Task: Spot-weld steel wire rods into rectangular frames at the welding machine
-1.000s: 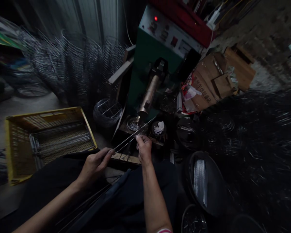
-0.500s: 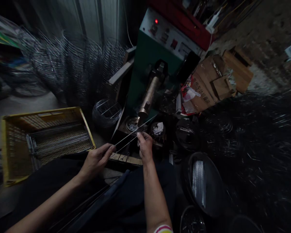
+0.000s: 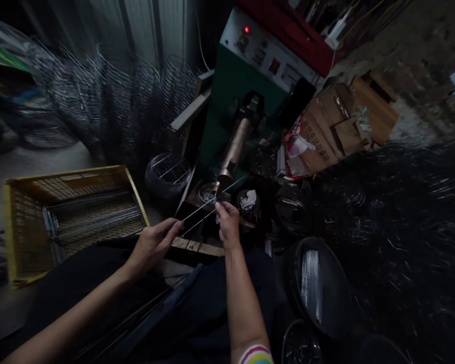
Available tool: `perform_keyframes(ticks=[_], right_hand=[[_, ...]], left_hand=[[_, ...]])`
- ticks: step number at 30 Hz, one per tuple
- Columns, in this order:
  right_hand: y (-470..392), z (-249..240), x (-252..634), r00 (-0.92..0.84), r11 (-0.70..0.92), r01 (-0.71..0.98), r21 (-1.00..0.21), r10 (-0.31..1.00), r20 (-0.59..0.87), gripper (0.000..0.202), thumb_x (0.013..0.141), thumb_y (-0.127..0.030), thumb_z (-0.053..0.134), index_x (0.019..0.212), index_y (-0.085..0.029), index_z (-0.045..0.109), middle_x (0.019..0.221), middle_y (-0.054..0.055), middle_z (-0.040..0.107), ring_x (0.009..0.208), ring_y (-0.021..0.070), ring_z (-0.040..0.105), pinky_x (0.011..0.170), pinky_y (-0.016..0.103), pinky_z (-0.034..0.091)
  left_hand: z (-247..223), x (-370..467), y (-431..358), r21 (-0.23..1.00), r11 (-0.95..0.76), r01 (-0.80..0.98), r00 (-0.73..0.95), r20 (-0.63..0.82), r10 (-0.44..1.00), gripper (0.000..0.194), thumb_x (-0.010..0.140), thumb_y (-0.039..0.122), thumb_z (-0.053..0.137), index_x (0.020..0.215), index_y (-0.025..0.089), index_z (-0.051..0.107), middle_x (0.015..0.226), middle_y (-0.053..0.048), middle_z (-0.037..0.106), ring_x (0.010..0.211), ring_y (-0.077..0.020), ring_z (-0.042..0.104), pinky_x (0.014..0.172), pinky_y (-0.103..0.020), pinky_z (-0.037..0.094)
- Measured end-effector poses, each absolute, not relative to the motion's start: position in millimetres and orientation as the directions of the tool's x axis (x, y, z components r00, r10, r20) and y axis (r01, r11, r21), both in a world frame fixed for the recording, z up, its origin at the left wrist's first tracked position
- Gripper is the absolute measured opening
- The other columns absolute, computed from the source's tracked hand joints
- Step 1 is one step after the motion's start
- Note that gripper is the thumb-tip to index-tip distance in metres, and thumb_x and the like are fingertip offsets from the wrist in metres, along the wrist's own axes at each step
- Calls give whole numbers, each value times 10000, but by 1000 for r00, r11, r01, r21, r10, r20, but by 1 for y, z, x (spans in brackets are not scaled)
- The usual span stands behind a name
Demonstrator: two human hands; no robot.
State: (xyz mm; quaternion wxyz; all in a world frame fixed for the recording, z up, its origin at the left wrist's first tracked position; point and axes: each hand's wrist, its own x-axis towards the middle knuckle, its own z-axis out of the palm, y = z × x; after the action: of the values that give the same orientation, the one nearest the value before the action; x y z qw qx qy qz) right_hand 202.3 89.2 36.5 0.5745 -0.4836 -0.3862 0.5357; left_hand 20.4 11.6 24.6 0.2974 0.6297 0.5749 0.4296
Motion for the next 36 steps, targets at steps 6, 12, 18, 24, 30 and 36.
perform_keyframes(ticks=[6,12,18,24,30,36], right_hand=[[90,33,205,89,-10,-225,-974,996,-31,264,699,-383,765,742,-149,652,493,-80,421,409,51,278,384,190,198],[90,32,208,88,-2,-229,-974,996,-22,284,687,-409,779,754,-156,668,515,-74,442,415,52,282,384,185,199],[94,34,220,116,-23,-288,-957,992,-58,330,633,-419,802,728,-162,618,494,-98,380,400,47,260,380,181,178],[102,34,226,68,-79,-406,-910,991,-116,394,612,-381,819,668,-194,477,491,-120,337,387,45,255,367,173,190],[106,40,220,54,-144,-461,-875,980,-190,374,660,-314,775,657,-200,419,502,-123,330,381,38,239,362,160,185],[107,43,216,66,-173,-466,-868,971,-229,342,698,-274,747,669,-202,414,510,-122,331,375,38,247,354,149,200]], left_hand=[[33,22,11,876,-195,440,-41,236,971,341,938,398,458,708,176,577,531,52,419,478,-91,386,503,-202,313],[43,19,12,890,-179,420,-3,198,980,331,928,403,465,742,171,611,534,40,471,490,-96,405,496,-192,323],[36,29,24,876,-255,409,18,271,962,331,932,386,471,744,159,620,538,40,453,490,-90,385,495,-197,306],[30,41,36,838,-341,426,24,367,930,314,945,346,458,736,156,596,540,54,410,474,-80,363,502,-206,287],[29,38,40,817,-368,444,23,400,916,298,950,326,456,742,158,590,545,57,403,473,-80,357,503,-211,279],[25,36,44,817,-355,455,30,385,923,309,952,323,464,703,167,559,536,67,351,470,-76,331,496,-208,270]])
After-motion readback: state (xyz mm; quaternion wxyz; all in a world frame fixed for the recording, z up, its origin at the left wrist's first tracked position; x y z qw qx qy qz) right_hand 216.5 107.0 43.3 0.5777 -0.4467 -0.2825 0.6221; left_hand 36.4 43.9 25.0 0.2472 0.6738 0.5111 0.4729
